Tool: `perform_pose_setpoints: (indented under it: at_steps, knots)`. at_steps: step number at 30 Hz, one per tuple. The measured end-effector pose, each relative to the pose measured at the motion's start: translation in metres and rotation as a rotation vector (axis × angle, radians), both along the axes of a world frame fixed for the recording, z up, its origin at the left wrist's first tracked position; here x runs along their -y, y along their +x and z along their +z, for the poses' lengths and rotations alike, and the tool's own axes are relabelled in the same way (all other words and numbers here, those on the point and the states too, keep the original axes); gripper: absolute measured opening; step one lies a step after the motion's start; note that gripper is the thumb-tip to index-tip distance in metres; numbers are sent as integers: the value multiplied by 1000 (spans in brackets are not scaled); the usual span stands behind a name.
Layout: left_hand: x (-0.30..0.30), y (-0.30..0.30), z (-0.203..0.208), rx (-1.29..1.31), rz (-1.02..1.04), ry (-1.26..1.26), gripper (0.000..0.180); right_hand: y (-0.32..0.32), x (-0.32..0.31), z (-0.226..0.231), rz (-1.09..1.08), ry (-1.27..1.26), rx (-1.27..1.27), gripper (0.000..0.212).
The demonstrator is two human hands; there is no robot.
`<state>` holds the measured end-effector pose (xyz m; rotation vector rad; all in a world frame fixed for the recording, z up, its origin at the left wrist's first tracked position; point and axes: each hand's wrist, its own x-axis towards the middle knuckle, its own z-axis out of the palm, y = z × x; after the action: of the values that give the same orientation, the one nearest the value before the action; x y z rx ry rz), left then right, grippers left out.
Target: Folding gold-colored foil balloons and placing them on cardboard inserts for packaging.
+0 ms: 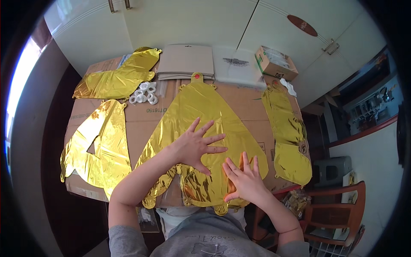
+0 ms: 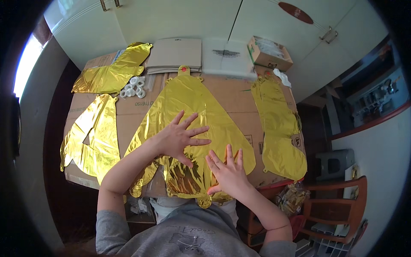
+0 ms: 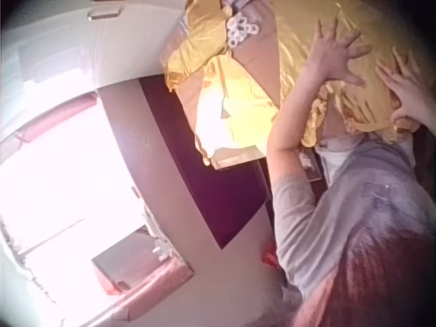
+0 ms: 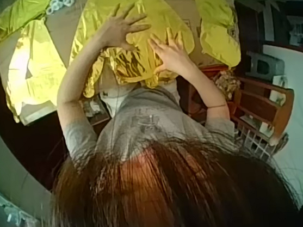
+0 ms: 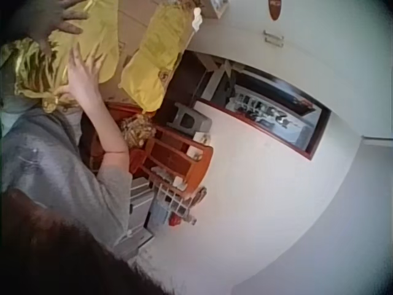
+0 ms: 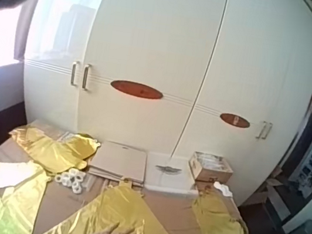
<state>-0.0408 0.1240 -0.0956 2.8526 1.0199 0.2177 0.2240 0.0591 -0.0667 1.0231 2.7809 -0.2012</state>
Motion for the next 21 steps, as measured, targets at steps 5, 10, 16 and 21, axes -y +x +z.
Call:
perform_pose_setpoints:
  at_steps: [5, 10, 16, 21]
  knots:
    - [0, 0, 0, -2, -2, 6, 91, 0, 2, 2, -16, -34, 45, 122]
    - [1, 1, 0, -23, 11, 11, 91, -1, 3, 3, -41, -92, 96, 125]
    - [0, 1, 2, -35, 9, 9, 90, -1, 5, 9, -44, -122, 102, 123]
    - [0, 1, 0, -21, 3, 18, 92, 23, 16, 14, 70, -59, -93, 90]
